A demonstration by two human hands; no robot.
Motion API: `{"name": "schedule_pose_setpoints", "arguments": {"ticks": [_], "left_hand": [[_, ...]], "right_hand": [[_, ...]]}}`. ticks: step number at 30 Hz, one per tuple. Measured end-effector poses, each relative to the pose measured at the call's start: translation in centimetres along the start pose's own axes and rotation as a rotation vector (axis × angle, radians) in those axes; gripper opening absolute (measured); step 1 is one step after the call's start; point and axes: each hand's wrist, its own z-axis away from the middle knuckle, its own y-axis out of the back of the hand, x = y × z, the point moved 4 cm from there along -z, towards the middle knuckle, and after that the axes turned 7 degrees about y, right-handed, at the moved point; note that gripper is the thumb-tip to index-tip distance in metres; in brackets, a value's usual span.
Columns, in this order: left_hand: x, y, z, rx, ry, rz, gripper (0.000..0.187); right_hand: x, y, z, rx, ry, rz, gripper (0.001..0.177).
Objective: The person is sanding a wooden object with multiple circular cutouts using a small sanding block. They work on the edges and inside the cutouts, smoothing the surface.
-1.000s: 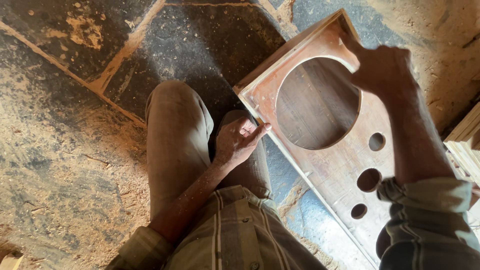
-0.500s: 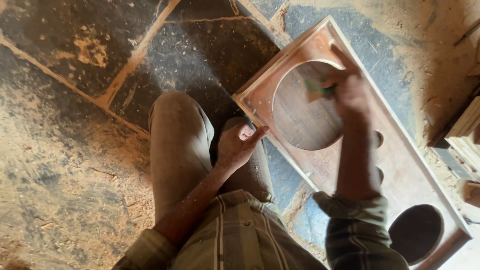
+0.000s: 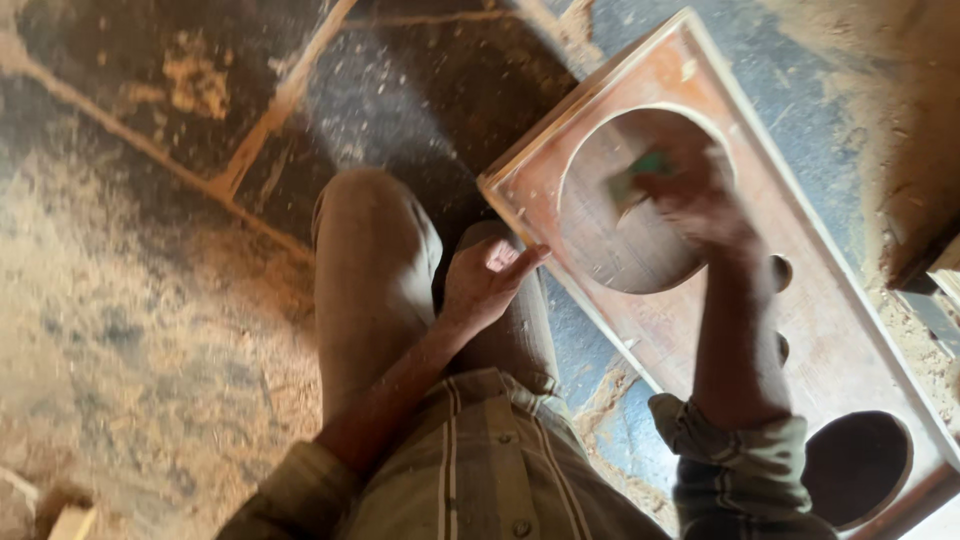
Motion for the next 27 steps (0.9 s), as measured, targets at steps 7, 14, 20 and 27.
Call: {"name": "schedule_pose_setpoints", "arguments": {"ticks": [7,14,20,27], "left_hand": [[-0.2,-0.2,0.2,0.23,-0.593,-0.387,0.025],[-0.7,-0.6,1.0,0.297,-0.898,-0.46,0.064],[0.8,-0.4,0.6,0.174,-0.554,-0.234,0.026],[1.5,0.4,0.4,0.055,-0.084,-0.058,0.057]], "right_hand": [[4.6,4.7,-3.5,0.451,0.316,0.372,0.018],[6.0,0.9,-8.0,0.495,0.482,0.5,0.015],[-0.6,-5.1,-4.0,0.368,0.537,0.421,0.03],[-13.3,-7.0,5.5,0.331,0.713,0.206,0.013]]}}
